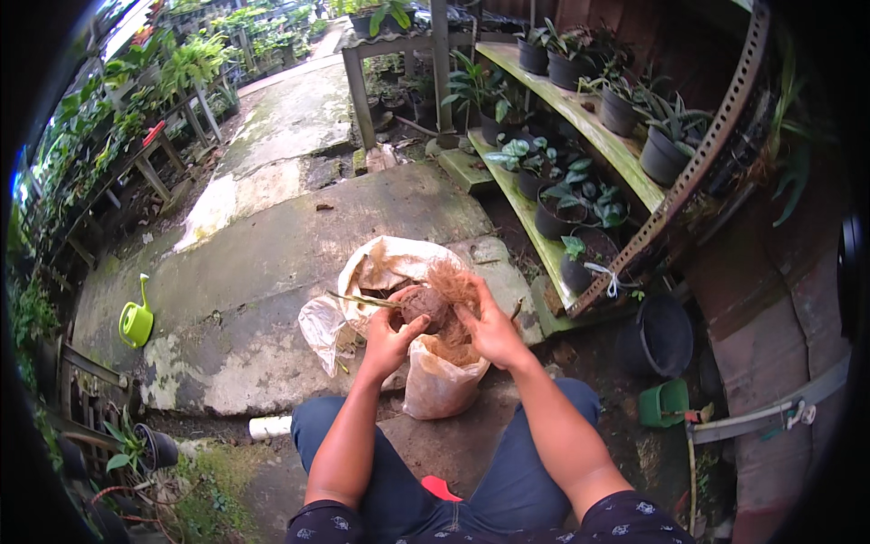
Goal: The person sits on the ground and prepares a small plant for potting by wrapping its roots in a fibrous material. They then spray the wrapped root ball with water from a spray bottle. Another person is visible in the background watering plants.
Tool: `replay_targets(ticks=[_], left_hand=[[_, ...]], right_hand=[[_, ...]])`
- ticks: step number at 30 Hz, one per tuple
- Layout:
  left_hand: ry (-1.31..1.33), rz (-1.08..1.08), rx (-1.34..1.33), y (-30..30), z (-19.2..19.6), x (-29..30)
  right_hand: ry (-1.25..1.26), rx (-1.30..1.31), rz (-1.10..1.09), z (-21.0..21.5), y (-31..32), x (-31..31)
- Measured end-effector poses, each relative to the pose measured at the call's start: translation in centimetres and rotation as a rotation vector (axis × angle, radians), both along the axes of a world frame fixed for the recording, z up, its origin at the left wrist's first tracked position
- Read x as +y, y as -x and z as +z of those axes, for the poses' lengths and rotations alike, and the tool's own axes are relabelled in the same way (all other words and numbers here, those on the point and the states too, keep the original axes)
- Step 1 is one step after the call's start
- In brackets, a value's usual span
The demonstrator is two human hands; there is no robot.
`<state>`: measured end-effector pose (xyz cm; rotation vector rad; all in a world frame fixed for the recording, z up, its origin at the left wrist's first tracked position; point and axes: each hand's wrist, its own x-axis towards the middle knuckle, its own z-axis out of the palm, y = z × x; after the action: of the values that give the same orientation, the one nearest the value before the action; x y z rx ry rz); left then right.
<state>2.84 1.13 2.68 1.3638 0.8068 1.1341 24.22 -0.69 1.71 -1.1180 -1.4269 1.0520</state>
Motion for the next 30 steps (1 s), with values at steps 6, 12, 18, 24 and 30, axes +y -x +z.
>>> replay_targets(ticks=[6,12,18,24,30], left_hand=[[-0.014,0.231,-0.198,3.2,0.8,0.1],[-0.030,0.153,-0.228,4.1,-0.5,-0.6],[-0.036,0.076,-0.244,1.8,0.6,-2.2],[-0.333,0.129,0.180,1.8,0.2,-2.1],[-0.457,0.213,0.960,2.1,3.7,-2.8]], right_hand=[[-0.124,-0.020,0.096,3.5,5.3,-1.1],[-0.114,0.220,-0.024,1.3,7.2,-0.9],[0.069,0.733,0.106,0.6,7.4,-1.4],[0.144,0.809,0.205,0.4,7.3,-1.7],[0.512,0.876,0.232,-0.6,6.9,-1.8]])
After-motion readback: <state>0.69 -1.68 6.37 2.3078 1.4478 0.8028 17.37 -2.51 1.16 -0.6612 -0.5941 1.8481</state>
